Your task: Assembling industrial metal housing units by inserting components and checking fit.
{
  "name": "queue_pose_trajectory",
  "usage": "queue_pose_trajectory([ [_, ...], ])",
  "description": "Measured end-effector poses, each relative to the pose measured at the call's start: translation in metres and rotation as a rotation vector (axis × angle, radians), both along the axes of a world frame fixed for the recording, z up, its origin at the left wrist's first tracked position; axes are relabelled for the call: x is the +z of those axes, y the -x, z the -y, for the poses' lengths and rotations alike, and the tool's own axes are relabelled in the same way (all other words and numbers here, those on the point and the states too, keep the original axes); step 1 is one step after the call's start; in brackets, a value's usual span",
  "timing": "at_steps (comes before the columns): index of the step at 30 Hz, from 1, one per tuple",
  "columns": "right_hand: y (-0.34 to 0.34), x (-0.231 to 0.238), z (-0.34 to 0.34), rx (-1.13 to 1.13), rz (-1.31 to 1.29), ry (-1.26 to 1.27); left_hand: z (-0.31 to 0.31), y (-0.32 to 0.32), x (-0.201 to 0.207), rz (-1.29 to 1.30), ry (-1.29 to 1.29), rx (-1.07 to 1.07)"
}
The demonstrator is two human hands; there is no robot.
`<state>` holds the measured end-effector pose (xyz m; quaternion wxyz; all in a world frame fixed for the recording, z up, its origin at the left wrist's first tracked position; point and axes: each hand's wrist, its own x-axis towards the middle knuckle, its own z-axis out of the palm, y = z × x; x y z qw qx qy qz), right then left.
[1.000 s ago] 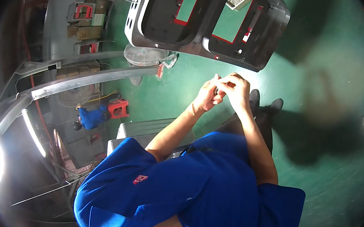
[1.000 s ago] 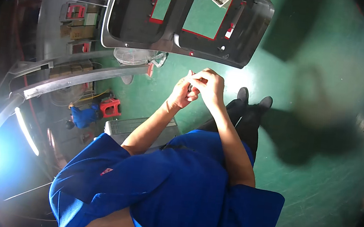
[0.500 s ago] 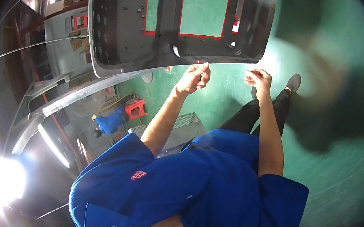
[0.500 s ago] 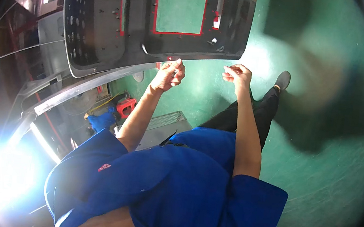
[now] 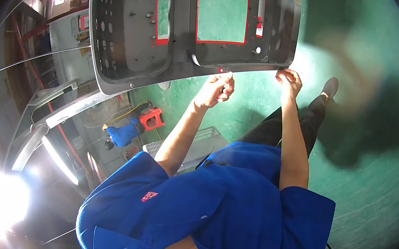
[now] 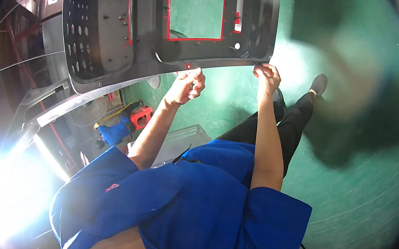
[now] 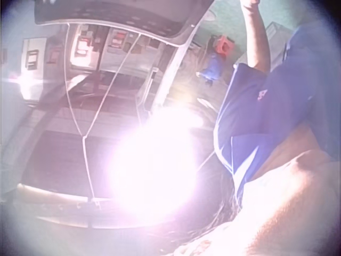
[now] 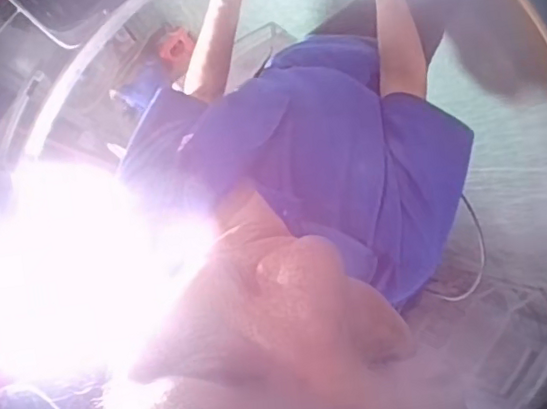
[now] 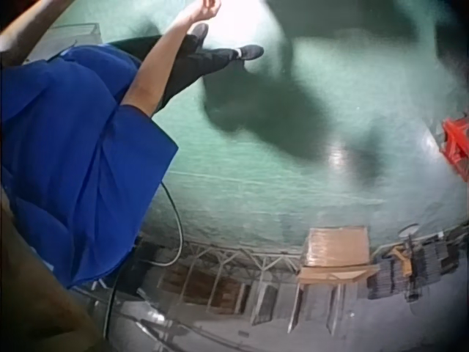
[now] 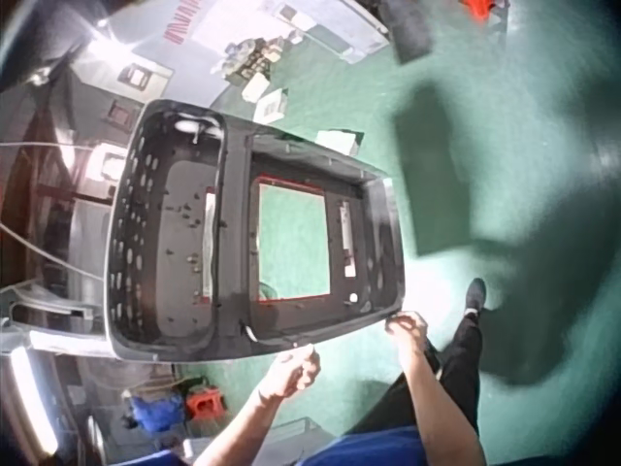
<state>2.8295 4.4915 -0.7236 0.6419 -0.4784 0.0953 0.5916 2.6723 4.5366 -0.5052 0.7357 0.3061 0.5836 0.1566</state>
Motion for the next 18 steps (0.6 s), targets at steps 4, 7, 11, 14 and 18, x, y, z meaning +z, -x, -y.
queue_pose_trajectory([
  [4,0.004,-0.025,-0.005,0.14,0.428,0.028,0.001,-0.002,0.003,-0.02,-0.019,-0.006],
  [7,0.009,-0.035,-0.014,0.149,0.511,0.057,0.002,-0.006,0.005,-0.029,-0.035,0.028],
  [11,0.007,-0.016,-0.02,0.101,0.297,0.075,0.004,-0.004,0.004,-0.034,-0.051,0.049],
  [14,0.008,-0.013,-0.028,0.11,0.332,0.126,0.003,-0.005,0.006,-0.031,-0.061,0.047],
  [18,0.005,-0.013,-0.031,0.271,0.464,0.152,0.005,-0.009,0.004,-0.022,-0.072,0.042],
])
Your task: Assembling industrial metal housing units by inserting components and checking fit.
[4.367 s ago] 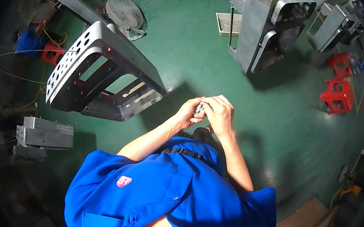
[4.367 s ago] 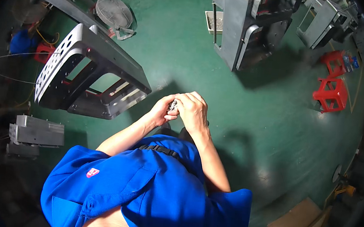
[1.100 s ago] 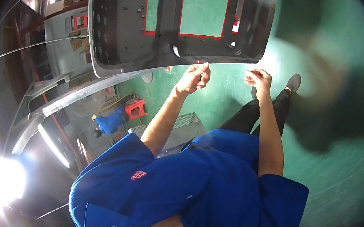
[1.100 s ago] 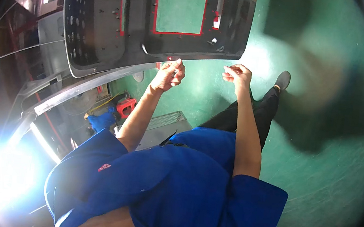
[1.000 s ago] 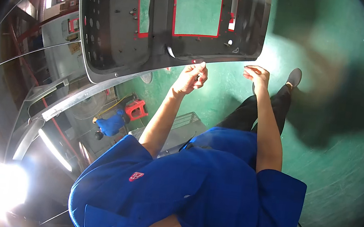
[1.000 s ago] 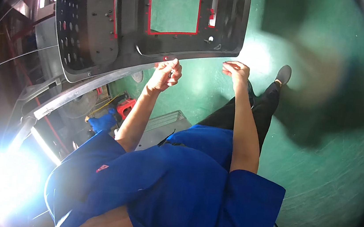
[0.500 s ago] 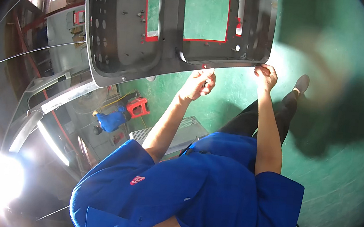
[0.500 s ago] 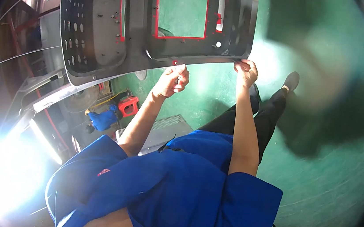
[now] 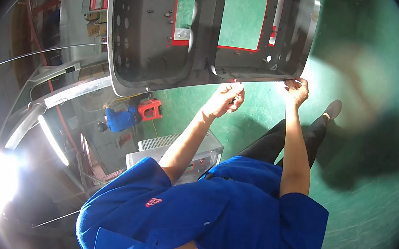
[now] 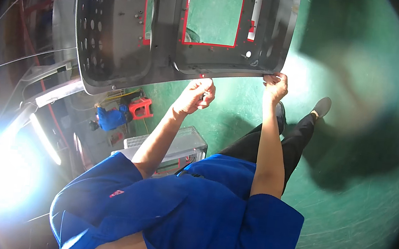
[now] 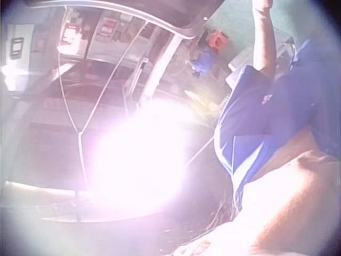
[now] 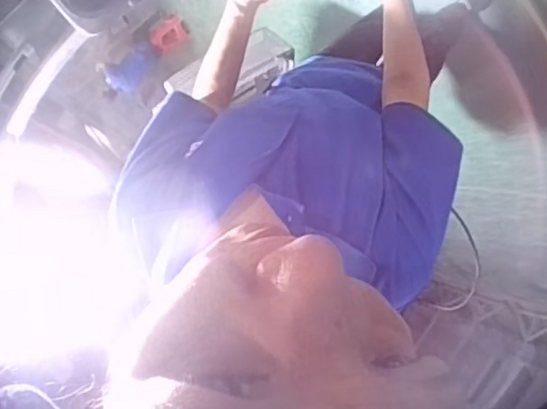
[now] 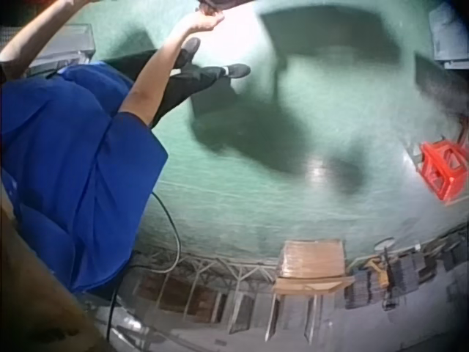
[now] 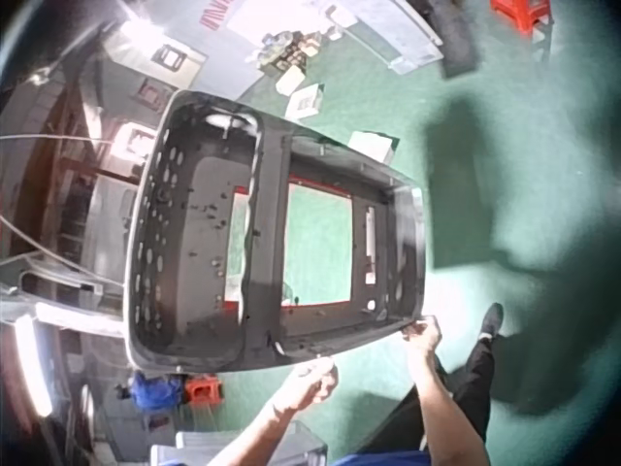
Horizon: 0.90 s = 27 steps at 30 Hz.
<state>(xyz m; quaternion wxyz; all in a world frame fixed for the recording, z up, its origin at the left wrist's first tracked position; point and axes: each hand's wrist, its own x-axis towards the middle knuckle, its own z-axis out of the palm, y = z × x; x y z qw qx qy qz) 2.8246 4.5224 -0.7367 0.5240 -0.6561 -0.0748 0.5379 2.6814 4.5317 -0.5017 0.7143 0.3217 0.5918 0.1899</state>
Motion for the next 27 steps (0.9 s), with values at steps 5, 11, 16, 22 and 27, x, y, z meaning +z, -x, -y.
queue_pose_trajectory([
  [5,-0.013,0.061,0.026,0.08,0.093,-0.292,0.017,-0.007,-0.003,-0.026,-0.014,-0.007],
  [11,-0.032,0.204,0.051,0.665,0.207,-0.661,0.049,-0.023,0.003,0.106,0.048,0.179],
  [16,-0.017,0.256,0.049,0.694,0.353,-0.677,0.065,-0.007,0.031,0.133,-0.008,0.143],
  [22,0.0,0.302,0.051,0.764,0.575,-0.861,0.075,0.015,0.076,0.335,0.09,0.338],
  [27,0.01,0.314,0.06,0.782,0.603,-1.004,0.083,0.032,0.09,0.27,0.063,0.239],
])
